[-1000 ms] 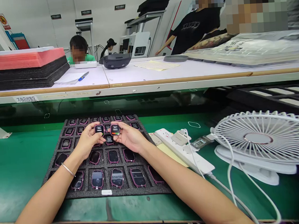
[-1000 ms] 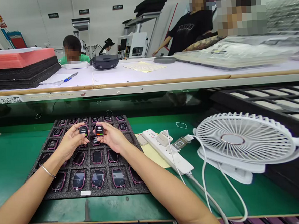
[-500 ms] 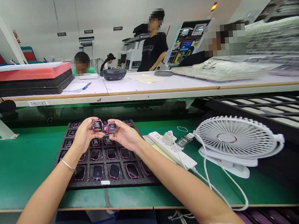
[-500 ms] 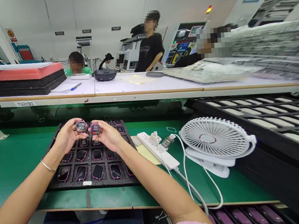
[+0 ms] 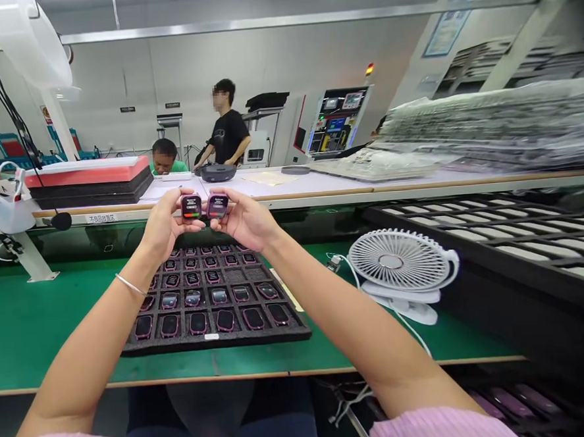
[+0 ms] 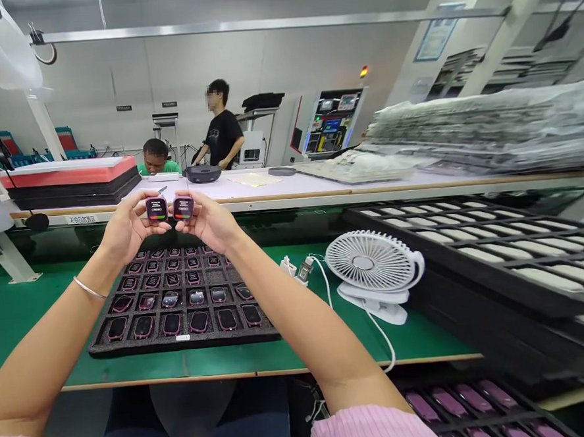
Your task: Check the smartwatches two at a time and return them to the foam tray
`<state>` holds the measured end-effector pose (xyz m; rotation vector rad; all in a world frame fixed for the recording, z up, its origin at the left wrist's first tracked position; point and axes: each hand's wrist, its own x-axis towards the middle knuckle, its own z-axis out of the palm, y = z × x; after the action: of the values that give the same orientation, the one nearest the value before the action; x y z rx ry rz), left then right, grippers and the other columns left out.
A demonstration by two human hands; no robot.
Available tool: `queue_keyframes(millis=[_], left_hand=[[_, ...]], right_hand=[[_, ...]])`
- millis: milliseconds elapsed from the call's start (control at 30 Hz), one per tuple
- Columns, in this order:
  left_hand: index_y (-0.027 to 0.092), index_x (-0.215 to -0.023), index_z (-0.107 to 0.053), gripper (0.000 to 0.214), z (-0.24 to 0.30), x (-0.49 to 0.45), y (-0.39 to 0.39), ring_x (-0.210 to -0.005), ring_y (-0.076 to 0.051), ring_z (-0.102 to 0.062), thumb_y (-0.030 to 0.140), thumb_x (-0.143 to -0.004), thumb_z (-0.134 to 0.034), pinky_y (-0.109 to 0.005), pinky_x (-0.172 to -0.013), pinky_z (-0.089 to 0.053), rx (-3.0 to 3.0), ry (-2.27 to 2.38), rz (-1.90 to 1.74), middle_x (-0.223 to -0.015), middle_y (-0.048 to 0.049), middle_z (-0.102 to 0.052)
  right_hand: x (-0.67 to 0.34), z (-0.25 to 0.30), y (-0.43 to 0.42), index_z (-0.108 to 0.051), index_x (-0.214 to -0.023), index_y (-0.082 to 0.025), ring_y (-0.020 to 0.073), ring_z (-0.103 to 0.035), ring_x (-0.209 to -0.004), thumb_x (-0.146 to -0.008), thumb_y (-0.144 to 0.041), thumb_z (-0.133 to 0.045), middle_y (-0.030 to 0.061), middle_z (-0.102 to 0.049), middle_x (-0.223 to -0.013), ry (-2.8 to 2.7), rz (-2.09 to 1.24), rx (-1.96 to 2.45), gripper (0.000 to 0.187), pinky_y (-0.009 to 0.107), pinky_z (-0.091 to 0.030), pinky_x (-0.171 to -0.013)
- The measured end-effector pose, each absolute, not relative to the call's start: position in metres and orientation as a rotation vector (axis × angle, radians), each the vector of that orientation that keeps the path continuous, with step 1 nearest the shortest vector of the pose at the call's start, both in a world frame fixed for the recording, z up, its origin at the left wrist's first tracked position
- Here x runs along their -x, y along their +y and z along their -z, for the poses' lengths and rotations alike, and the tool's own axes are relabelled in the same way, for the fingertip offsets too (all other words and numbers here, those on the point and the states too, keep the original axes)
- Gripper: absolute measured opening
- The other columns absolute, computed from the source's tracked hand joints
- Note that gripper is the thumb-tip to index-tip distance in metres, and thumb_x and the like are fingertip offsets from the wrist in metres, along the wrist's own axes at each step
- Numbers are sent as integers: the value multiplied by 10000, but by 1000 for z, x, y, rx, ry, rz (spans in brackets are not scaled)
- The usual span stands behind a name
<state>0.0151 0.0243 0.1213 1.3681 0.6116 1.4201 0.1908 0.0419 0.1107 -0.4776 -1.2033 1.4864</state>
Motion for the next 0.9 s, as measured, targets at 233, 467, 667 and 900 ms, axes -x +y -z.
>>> queue_keyframes(millis=[233, 467, 667, 900], left_hand=[[191, -954, -611, 378, -153, -20, 38, -628, -151, -655, 524, -779, -648, -287, -611, -555, -1487, 494, -1441, -886, -52, -679], [197, -981, -607, 414, -158, -19, 59, -647, -154, -662, 550, -764, -618, -290, -619, -562, -1506, 498, -1479, -921, -62, -704], [183, -1054, -586, 382, -160, -17, 70, -624, -143, -671, 368, -724, -643, -294, -632, -569, -1520, 497, -1506, -884, -36, -697], [198, -1141, -577, 520, -161, -19, 69, -651, -116, -689, 136, -636, -679, -277, -723, -590, -1680, 568, -1545, -893, 4, -668]], right_hand=[[-197, -155, 48, -640, -999, -195, 135, -637, -619, -1015, -246, -400, 57, -726, -855, -1284, -1328, 404, 246, 255, -543, -568], [-197, -161, 74, -642, -1041, -196, 129, -622, -594, -984, -274, -441, 38, -691, -874, -1396, -1295, 341, 223, 282, -547, -594], [-199, -162, 89, -592, -1095, -193, 132, -636, -623, -805, -186, -579, 20, -682, -880, -1486, -1260, 282, 290, 285, -528, -629], [-203, -161, 90, -569, -1162, -188, 128, -650, -684, -710, -114, -659, 3, -635, -920, -1589, -1137, 255, 467, 302, -521, -708]])
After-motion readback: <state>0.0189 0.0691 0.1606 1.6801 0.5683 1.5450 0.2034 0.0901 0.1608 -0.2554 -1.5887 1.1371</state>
